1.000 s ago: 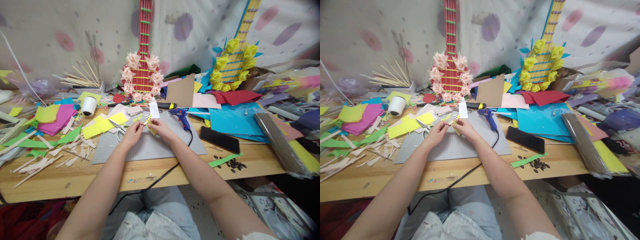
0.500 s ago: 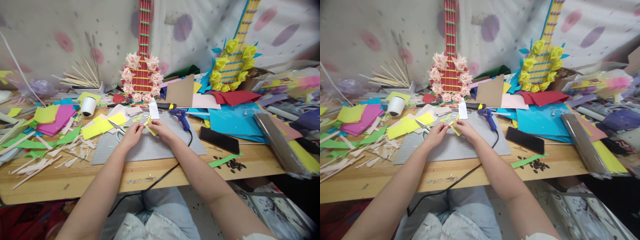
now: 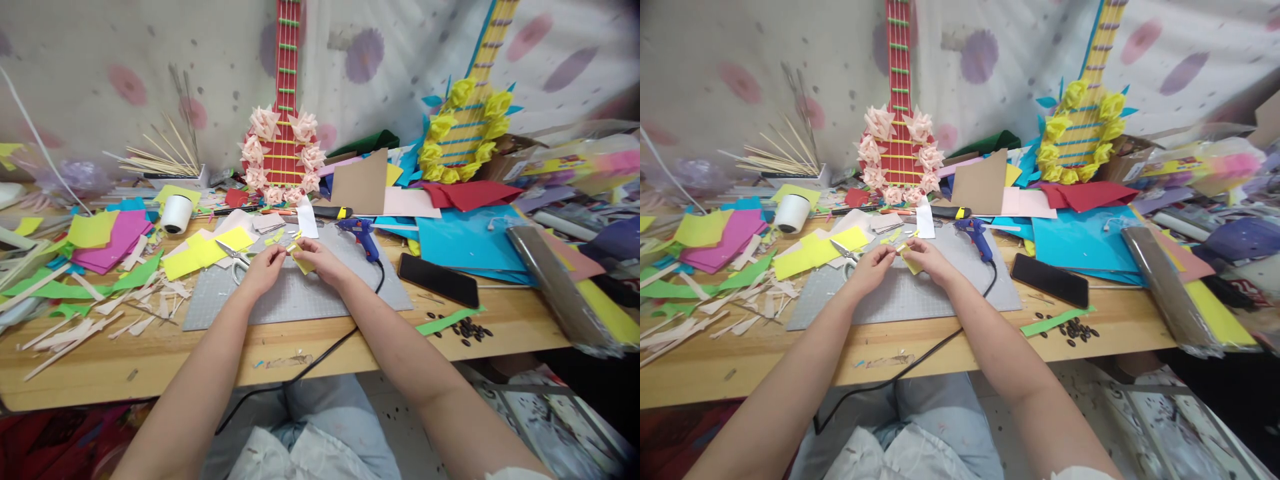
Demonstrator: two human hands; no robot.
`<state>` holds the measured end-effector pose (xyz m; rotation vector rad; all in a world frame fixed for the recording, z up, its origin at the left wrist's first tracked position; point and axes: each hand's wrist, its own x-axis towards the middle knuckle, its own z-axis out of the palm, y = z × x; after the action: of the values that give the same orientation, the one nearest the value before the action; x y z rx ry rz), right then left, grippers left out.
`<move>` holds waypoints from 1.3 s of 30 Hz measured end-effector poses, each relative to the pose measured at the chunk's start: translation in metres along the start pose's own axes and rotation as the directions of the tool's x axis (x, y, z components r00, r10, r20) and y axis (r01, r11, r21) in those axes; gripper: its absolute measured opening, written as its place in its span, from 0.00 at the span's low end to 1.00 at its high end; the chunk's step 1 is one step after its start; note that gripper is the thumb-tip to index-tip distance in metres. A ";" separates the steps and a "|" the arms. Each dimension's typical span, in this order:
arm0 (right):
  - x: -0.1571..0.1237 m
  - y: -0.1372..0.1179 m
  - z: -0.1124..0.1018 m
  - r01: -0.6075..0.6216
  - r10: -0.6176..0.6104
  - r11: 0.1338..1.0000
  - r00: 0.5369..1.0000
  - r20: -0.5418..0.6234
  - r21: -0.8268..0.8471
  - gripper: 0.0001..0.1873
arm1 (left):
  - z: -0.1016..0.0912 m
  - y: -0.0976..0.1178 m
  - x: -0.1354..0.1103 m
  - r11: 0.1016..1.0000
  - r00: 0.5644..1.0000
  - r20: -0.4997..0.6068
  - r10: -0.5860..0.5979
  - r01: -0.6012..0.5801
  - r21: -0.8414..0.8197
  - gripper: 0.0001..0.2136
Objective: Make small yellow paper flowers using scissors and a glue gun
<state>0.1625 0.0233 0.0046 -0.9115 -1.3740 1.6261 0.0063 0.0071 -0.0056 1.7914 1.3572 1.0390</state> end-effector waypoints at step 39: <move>0.005 0.005 0.003 0.047 -0.043 0.998 0.994 -0.099 0.030 0.20 | 0.002 0.001 0.001 1.000 1.000 -0.006 0.009 -0.009 -0.006 0.10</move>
<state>0.1568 0.0259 0.0002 -0.9228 -1.2883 1.5450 0.0086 0.0079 -0.0058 1.7928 1.3494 1.0531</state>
